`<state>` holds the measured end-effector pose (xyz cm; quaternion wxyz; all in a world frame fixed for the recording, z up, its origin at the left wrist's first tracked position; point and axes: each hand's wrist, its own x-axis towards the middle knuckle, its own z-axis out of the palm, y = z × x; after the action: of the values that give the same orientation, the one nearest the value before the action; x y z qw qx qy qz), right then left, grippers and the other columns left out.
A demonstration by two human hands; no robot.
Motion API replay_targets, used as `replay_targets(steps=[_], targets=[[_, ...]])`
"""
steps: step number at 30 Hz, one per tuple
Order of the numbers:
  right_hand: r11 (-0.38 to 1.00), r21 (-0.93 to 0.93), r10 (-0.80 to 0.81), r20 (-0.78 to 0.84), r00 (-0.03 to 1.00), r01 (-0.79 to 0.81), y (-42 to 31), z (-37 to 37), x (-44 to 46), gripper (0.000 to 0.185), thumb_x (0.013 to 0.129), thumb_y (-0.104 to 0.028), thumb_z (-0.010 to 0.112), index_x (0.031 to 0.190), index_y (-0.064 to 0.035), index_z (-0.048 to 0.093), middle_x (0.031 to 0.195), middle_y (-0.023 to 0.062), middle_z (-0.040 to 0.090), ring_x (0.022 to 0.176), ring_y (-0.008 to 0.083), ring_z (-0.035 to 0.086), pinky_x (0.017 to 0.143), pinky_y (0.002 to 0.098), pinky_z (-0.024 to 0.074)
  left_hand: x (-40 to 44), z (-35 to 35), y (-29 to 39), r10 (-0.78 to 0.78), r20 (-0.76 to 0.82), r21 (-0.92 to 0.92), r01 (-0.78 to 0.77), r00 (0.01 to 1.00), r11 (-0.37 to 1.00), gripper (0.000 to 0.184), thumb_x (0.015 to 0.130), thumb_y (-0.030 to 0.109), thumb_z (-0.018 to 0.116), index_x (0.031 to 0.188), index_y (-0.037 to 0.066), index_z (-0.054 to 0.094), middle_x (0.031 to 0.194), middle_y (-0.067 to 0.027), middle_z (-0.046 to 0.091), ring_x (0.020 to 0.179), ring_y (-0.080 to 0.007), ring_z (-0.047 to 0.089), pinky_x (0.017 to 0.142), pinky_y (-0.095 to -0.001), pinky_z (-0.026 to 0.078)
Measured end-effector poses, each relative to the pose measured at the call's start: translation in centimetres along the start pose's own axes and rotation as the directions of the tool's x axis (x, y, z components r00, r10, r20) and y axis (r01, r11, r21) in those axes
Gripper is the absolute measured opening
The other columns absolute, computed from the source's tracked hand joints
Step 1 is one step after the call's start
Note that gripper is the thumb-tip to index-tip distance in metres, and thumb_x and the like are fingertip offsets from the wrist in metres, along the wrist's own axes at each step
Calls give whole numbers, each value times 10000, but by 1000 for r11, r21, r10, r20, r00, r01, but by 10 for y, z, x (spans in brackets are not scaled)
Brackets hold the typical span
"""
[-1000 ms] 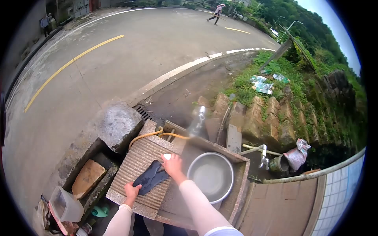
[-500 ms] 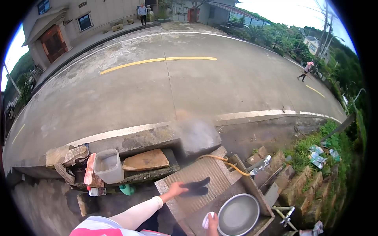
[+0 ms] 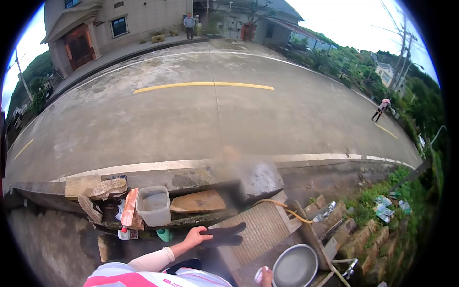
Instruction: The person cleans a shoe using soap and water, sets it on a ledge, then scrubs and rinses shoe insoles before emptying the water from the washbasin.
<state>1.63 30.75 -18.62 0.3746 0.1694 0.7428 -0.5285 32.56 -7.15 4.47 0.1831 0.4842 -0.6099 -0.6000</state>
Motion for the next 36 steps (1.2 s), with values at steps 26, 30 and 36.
replay_targets(steps=[26,30,36], targets=[[462,-738,-80,518,852,492,-30,11,-6,702,653,-519,725,1142,-27,611,1091,197,633,1048,314,600,894,383,456,-154,11,-31,-173,-362,-321,52,916,946,397,722,164,734,1029,-55,608,984,-143,643,866,-189,614,746,-300,489],[267,-775,-30,588,809,573,-57,13,-27,743,649,-578,687,1151,-36,606,1103,212,619,1067,340,582,912,391,446,-179,12,-36,-250,-416,-357,96,874,929,498,707,191,755,1083,-85,580,1072,-171,621,957,-219,595,824,-316,472],[171,-734,-80,655,752,658,-99,54,-60,761,654,-561,694,1180,-22,586,1110,232,609,1065,347,580,916,388,442,-172,18,-81,-235,-453,-431,20,860,902,531,699,207,774,1105,-72,578,1095,-168,615,1007,-225,578,861,-319,457]])
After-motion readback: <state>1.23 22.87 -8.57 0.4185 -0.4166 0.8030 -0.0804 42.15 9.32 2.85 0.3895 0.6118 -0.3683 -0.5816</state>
